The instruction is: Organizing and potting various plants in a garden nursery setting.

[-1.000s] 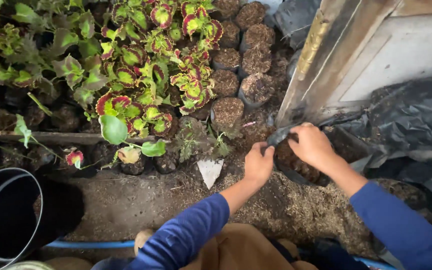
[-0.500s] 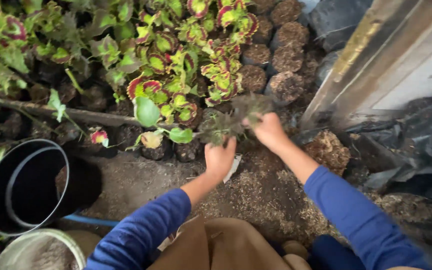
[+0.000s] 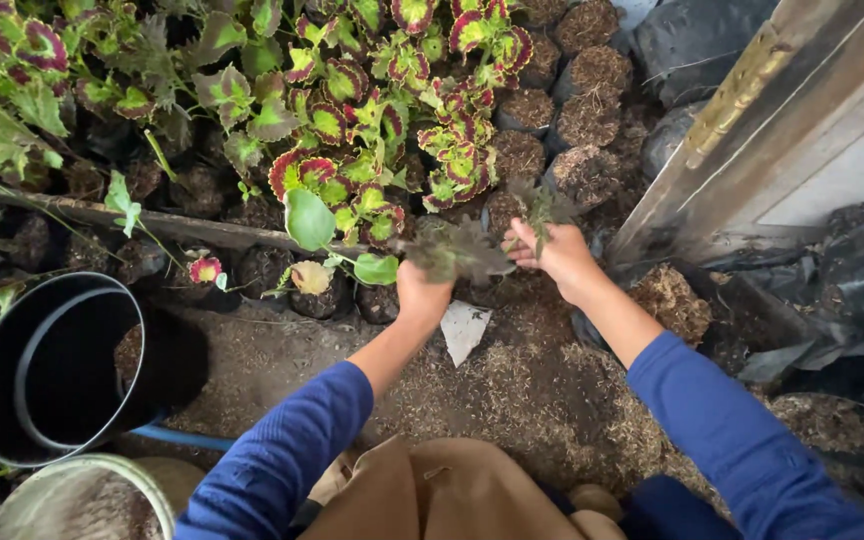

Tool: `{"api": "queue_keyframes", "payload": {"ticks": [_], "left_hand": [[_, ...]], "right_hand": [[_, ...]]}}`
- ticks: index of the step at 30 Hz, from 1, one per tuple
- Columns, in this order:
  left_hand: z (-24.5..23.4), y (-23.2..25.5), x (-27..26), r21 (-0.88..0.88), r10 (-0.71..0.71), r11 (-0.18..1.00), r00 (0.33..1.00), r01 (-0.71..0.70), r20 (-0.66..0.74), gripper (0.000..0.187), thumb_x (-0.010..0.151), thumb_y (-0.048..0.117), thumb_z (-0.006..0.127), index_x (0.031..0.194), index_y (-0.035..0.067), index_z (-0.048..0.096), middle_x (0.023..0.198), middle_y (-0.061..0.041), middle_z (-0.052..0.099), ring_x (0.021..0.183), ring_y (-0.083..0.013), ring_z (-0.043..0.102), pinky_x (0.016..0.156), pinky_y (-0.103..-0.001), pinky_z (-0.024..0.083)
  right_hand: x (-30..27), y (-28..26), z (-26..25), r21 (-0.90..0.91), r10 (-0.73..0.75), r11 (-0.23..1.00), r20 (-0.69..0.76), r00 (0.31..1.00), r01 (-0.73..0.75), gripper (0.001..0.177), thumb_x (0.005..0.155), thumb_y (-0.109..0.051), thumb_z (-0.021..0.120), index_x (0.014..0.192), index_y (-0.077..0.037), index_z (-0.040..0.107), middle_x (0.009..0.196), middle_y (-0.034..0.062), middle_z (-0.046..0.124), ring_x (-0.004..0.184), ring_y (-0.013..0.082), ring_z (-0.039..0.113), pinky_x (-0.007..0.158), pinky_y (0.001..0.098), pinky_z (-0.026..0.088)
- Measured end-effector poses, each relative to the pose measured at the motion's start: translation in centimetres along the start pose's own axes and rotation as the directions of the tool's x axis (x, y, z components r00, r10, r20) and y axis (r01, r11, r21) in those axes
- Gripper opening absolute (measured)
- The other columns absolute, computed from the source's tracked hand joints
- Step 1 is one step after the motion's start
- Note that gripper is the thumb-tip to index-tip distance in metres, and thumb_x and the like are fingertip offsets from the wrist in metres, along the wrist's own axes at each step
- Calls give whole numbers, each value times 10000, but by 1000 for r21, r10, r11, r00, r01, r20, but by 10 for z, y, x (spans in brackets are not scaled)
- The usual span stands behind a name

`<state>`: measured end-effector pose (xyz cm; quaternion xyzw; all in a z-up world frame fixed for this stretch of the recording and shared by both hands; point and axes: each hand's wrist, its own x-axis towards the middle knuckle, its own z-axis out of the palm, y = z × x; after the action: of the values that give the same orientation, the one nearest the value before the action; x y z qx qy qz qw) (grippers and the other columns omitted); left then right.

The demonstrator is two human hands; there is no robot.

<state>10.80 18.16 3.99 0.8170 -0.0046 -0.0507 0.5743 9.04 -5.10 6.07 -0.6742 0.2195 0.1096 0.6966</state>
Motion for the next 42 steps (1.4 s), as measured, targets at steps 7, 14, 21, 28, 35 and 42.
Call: {"api": "queue_keyframes", "payload": {"ticks": [7,14,21,28,35,42], "left_hand": [[8,-23,7,-106,272,960,953,-259,131,167,856,32,706,1017,17,749,915,-102,778,817,-160,718,733,-306,566],[10,-38,12,-98,314,949,931,-300,188,251,818,-29,625,1044,27,722,941,-100,762,844,-164,712,745,-325,566],[10,-33,16,94,210,969,963,-228,166,120,849,112,732,926,20,730,857,-129,753,773,-247,700,696,-385,541],[10,-22,14,110,148,980,977,-165,151,140,847,158,739,921,40,741,840,-128,761,730,-272,711,676,-418,549],[6,3,6,166,220,957,968,-237,119,240,808,200,777,977,29,769,909,-194,750,843,-395,719,733,-455,561],[8,-15,13,316,455,809,869,-495,196,264,715,97,738,967,22,712,882,-220,732,886,-445,700,799,-506,546]], "right_hand": [[5,10,7,-87,-87,993,-8,996,86,436,960,-441,678,1032,-21,774,1003,72,765,899,139,672,790,302,522],[0,4,7,-29,-43,999,5,999,43,468,962,-466,663,1103,-29,751,1017,89,766,905,165,692,801,313,534],[6,18,0,1,-28,1000,66,997,28,456,977,-429,625,1146,-22,740,1065,92,799,969,173,749,867,325,575],[-6,17,18,-163,-116,979,49,992,123,267,907,-130,725,1167,-71,711,1059,-14,752,1020,123,694,928,293,516],[34,84,-5,-334,-359,865,110,927,375,131,857,-41,740,981,1,744,861,24,747,803,120,639,743,324,517],[26,30,20,75,-457,888,251,853,453,330,753,8,734,1073,-51,677,1042,11,737,924,119,680,831,312,563]]}}
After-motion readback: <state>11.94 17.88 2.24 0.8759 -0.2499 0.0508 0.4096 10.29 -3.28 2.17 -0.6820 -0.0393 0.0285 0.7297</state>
